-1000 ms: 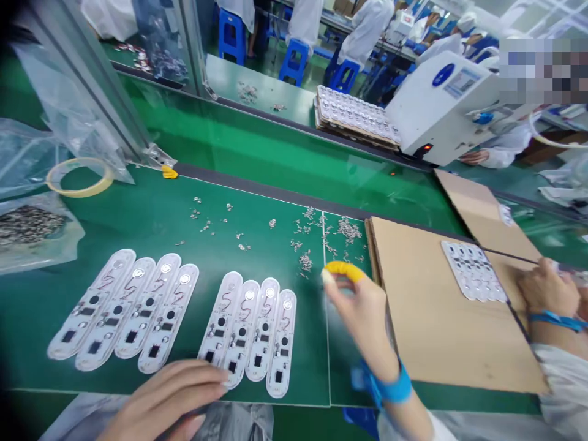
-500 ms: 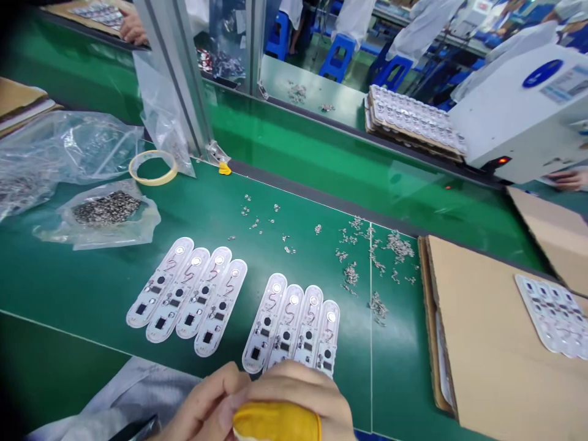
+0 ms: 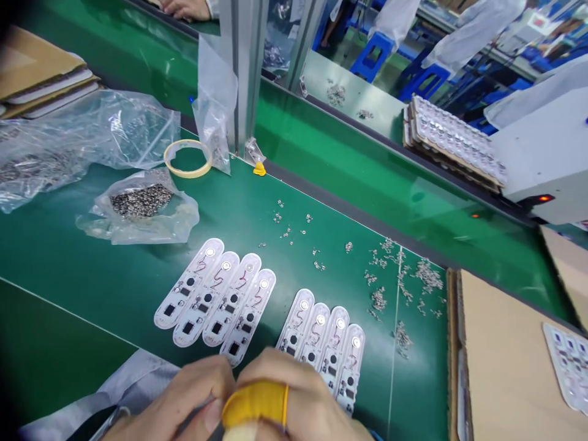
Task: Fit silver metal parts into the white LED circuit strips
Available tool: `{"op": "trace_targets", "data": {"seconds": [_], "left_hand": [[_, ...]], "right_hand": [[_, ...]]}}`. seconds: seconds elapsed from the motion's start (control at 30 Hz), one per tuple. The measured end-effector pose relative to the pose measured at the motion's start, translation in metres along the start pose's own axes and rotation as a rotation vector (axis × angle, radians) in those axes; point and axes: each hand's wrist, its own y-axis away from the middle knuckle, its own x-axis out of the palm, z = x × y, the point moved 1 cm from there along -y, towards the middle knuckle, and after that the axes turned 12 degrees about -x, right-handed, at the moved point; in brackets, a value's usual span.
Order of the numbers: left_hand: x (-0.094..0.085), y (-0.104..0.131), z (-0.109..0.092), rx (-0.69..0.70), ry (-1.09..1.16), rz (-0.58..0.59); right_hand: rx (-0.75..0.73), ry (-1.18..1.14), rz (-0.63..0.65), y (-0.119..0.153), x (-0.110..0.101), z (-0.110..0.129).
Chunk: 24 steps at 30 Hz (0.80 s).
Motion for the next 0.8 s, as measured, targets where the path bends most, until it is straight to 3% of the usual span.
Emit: {"op": "trace_targets", "data": {"seconds": [0.1,0.17,0.33,0.8], "left_hand": [[-0.003,-0.006,0.014,0.289,-0.36,-0.234],[-0.001,-0.009,0.027,0.415,-0.538,-0.292],[0.007,-0.011,0.046,0.416,-0.585,-0.29],[0.011,-0.011,0.048,0.421,-0.569,-0.31]], "right_hand": [[0.032,0.094,-0.113,-0.018,-0.006,-0.025],[0.095,0.164,-0.098,-0.028,-0.009,-0.042],[0.199,0.182,-0.022,-0.039,-0.011,-0.063],[0.249,0.234,0.011,-0.043,-0.014,-0.062]]}}
